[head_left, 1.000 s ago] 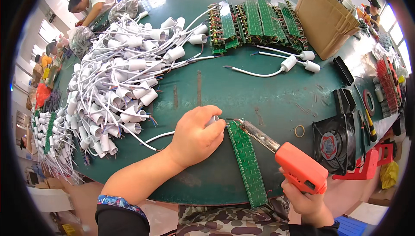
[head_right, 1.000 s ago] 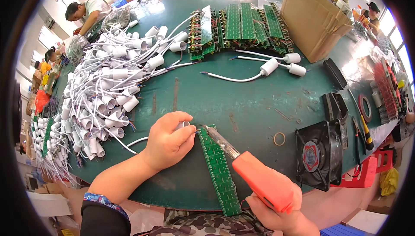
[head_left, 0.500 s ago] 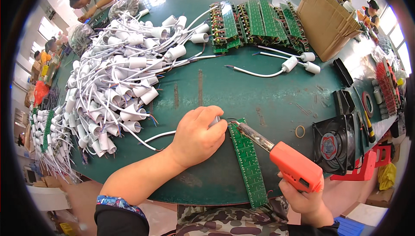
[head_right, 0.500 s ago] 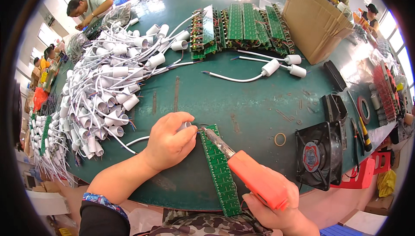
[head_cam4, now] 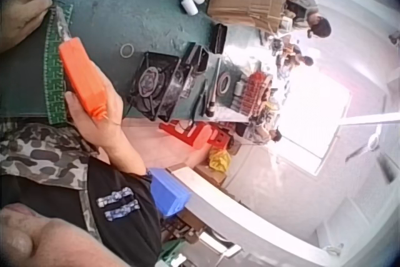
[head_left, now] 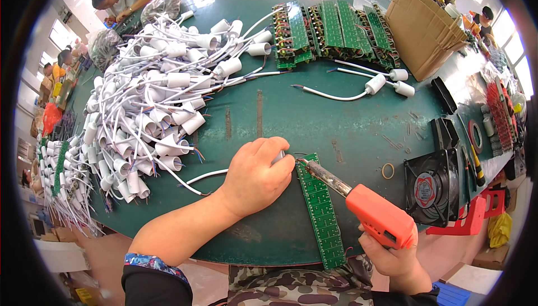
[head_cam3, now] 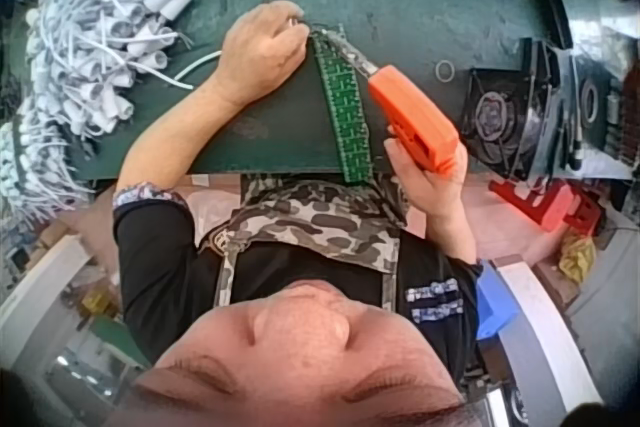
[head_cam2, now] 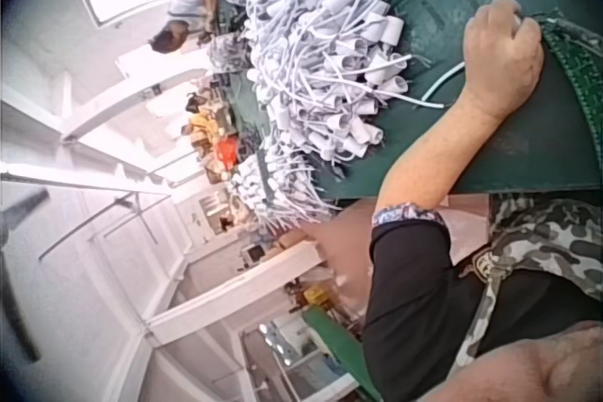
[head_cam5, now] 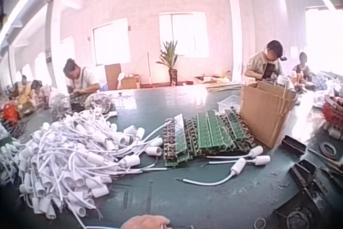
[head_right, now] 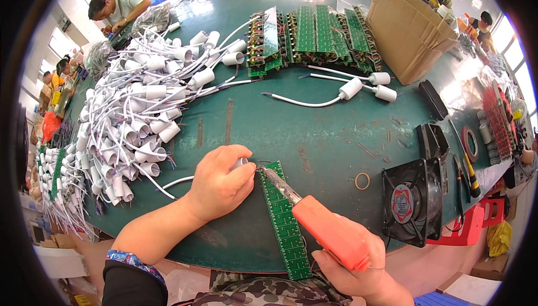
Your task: The person aligns wired socket components onto a circuit board and solders them in place using a soldering iron.
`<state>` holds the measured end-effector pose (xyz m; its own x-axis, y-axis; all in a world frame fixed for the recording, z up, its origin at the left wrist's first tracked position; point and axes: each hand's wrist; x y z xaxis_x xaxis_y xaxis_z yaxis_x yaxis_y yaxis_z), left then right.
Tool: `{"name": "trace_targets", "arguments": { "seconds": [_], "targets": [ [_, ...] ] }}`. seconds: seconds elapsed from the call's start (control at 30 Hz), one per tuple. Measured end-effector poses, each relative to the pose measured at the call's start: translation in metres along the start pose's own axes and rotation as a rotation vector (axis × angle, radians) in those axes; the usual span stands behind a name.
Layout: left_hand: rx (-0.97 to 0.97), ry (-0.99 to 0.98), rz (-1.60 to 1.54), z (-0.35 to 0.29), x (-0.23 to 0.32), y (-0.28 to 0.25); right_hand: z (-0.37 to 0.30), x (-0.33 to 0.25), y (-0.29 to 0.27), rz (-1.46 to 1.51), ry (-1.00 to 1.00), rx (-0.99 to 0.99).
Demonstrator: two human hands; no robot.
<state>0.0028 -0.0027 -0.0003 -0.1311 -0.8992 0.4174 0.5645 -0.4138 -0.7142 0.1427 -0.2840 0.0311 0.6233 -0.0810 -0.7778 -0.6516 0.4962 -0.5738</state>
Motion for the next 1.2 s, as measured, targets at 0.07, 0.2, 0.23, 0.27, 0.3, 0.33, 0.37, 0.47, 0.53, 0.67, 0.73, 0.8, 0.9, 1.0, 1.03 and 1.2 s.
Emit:
{"name": "trace_targets", "arguments": {
  "seconds": [0.07, 0.2, 0.23, 0.27, 0.3, 0.33, 0.37, 0.47, 0.53, 0.67, 0.73, 0.8, 0.9, 1.0, 1.03, 1.2],
  "targets": [
    [-0.003, 0.003, 0.007, 0.0, 0.0, 0.0, 0.0, 0.001, 0.0, -0.037, -0.044, 0.016],
    [-0.006, 0.001, 0.01, 0.0, 0.0, 0.0, 0.003, -0.001, -0.002, -0.069, -0.052, -0.011],
    [-0.011, -0.001, 0.013, 0.0, 0.0, 0.0, 0.003, -0.001, -0.002, -0.059, -0.047, -0.008],
    [-0.016, -0.004, 0.016, 0.0, 0.001, 0.0, 0.003, -0.002, -0.001, -0.05, -0.043, -0.006],
    [-0.015, -0.004, 0.016, 0.0, 0.001, -0.001, 0.003, -0.002, -0.002, -0.05, -0.044, -0.006],
    [-0.017, -0.006, 0.016, 0.0, 0.001, -0.001, 0.004, -0.002, -0.002, -0.07, -0.049, -0.01],
    [-0.019, -0.008, 0.016, 0.0, 0.001, -0.001, 0.004, -0.002, -0.003, -0.09, -0.055, -0.014],
    [-0.024, -0.012, 0.015, 0.0, 0.001, 0.0, 0.001, -0.002, -0.002, -0.033, 0.007, -0.016],
    [-0.026, -0.016, 0.02, 0.0, 0.002, 0.0, 0.004, -0.004, -0.004, -0.052, -0.012, -0.025],
    [-0.038, -0.027, 0.029, -0.001, 0.003, -0.001, 0.007, -0.003, -0.005, -0.07, -0.046, -0.037],
    [-0.033, -0.028, 0.028, -0.001, 0.002, -0.001, 0.006, -0.006, -0.002, -0.057, -0.02, -0.006],
    [-0.028, -0.03, 0.028, -0.002, 0.002, 0.0, 0.002, -0.008, -0.002, -0.043, 0.006, 0.024],
    [-0.026, -0.033, 0.011, -0.002, 0.002, 0.0, -0.004, -0.015, -0.004, 0.152, 0.253, 0.111],
    [-0.03, -0.04, 0.006, -0.002, 0.002, 0.0, -0.004, -0.007, -0.015, 0.038, 0.037, -0.024],
    [-0.029, -0.039, 0.007, -0.002, 0.002, 0.0, -0.006, -0.006, -0.013, 0.036, 0.037, -0.024],
    [-0.015, -0.034, 0.014, -0.002, 0.002, 0.0, -0.009, -0.006, -0.011, -0.003, 0.034, 0.007]
  ]
}}
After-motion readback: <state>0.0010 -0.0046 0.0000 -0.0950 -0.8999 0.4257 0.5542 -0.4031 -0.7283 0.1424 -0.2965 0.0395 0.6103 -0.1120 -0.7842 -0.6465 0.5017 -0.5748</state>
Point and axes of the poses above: each hand's wrist, its own z-axis towards the middle knuckle, its own y-axis out of the palm, x = y × z, and after that the axes turned 12 degrees about -z, right-handed
